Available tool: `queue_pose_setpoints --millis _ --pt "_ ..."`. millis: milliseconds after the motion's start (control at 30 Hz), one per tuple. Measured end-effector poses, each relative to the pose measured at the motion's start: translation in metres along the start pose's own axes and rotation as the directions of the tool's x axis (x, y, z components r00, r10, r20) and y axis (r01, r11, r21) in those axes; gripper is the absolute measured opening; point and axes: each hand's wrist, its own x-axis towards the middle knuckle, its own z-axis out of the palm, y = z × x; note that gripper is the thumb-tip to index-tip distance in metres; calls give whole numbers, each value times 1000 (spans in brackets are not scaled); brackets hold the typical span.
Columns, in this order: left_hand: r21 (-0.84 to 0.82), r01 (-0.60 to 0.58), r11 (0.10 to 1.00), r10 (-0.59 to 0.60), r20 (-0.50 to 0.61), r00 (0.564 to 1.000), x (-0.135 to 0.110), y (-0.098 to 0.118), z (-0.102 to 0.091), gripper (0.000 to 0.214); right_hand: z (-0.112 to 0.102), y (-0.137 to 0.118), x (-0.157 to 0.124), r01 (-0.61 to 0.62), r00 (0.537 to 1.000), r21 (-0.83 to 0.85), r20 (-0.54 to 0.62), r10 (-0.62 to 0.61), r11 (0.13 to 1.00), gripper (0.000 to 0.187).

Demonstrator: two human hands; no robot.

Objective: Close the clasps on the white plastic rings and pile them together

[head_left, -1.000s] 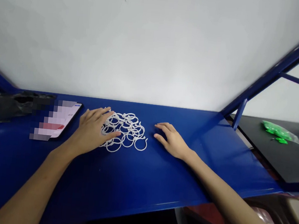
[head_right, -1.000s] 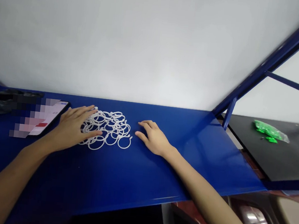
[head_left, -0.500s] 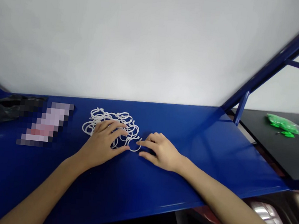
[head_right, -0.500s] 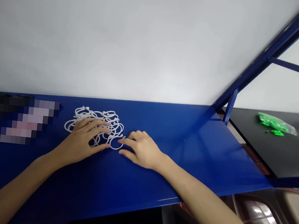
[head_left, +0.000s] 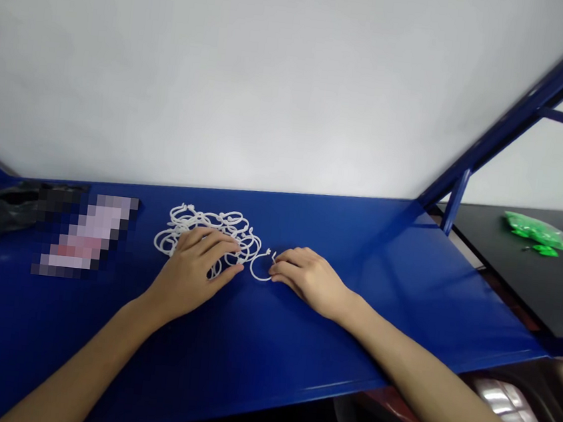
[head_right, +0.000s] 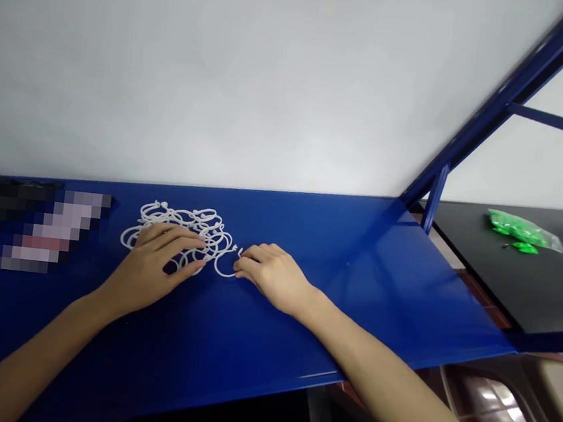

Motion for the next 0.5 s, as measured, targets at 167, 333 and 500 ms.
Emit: queue_pose_setpoints --millis 167,333,500 --pt "-118 6 993 -8 -20 1000 5 20 3 20 -2 -5 0 41 997 110 -76 -33 993 23" --pt "-246 75 966 -70 27 997 14 40 2 21 -3 -8 -2 47 957 243 -289 26 969 17" --pt "-372 250 894 -238 79 968 25 58 0 28 -3 -8 -4 -2 866 239 -485 121 971 13"
